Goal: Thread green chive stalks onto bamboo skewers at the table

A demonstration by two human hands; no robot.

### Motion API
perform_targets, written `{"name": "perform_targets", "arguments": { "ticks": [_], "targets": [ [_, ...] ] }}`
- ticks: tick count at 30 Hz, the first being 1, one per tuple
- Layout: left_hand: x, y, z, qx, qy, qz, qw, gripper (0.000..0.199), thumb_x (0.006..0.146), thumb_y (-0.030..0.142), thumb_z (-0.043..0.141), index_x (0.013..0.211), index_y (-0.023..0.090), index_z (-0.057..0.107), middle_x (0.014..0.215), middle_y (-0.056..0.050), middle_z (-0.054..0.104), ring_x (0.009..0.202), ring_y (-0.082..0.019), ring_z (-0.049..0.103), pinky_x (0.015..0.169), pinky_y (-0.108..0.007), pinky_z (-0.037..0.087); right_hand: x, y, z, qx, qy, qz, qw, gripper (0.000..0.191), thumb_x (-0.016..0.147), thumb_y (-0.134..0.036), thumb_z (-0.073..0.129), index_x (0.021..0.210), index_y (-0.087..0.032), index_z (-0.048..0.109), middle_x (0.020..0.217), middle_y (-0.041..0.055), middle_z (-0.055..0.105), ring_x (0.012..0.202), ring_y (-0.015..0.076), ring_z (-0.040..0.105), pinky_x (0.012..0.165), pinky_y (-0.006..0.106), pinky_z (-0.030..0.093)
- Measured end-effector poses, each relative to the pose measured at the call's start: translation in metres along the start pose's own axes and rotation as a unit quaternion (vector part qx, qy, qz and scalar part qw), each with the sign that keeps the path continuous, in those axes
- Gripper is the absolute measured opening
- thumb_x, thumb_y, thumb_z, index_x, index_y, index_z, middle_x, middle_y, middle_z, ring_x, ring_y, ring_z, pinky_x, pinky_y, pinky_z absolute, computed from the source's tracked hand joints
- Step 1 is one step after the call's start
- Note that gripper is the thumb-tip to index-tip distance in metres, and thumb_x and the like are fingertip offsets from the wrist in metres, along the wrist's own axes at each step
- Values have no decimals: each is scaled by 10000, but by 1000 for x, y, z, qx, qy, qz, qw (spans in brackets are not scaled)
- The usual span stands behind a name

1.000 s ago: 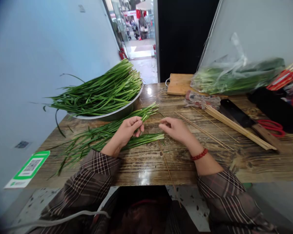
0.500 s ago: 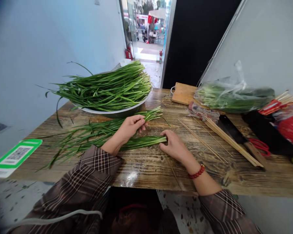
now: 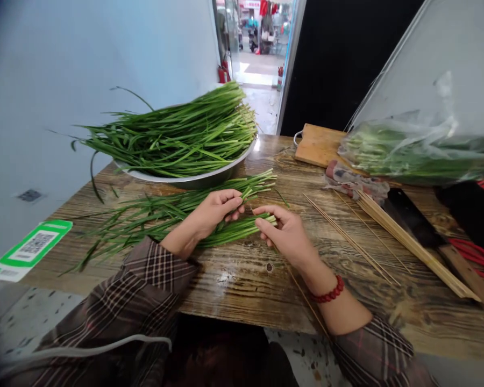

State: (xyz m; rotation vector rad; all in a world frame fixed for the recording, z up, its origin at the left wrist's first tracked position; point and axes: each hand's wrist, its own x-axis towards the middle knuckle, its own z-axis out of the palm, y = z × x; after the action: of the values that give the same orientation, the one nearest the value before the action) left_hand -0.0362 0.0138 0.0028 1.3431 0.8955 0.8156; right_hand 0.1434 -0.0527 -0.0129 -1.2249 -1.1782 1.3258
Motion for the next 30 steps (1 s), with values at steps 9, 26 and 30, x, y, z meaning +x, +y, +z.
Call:
{"name": "perform_targets", "arguments": {
  "ticks": [9,26,30],
  "targets": [
    [-2,-1,7,-6,-33,-11,999,260,793,369,645,711,131,581,653,5,571,530,-56,471,482,-178,330,-7,-10,1,-2,11,-3,1000,338,742,-358,688,1017,-164,713,500,-53,541,403,57,464,371,173,391],
    [-5,1,13,47,-44,18,998,238,810,340,601,695,133,584,638,7,560,577,-76,455,565,-200,355,-2,-2,0,-27,23,-26,999,287,740,-354,696,957,-166,702,519,-50,547,411,60,461,380,174,386],
    [-6,1,13,70,-38,37,996,236,819,335,590,704,129,590,656,9,551,611,-81,456,594,-201,357,-1,0,1,-28,22,-25,999,293,751,-348,693,980,-165,688,526,-53,548,412,56,457,385,171,383]
  ]
}}
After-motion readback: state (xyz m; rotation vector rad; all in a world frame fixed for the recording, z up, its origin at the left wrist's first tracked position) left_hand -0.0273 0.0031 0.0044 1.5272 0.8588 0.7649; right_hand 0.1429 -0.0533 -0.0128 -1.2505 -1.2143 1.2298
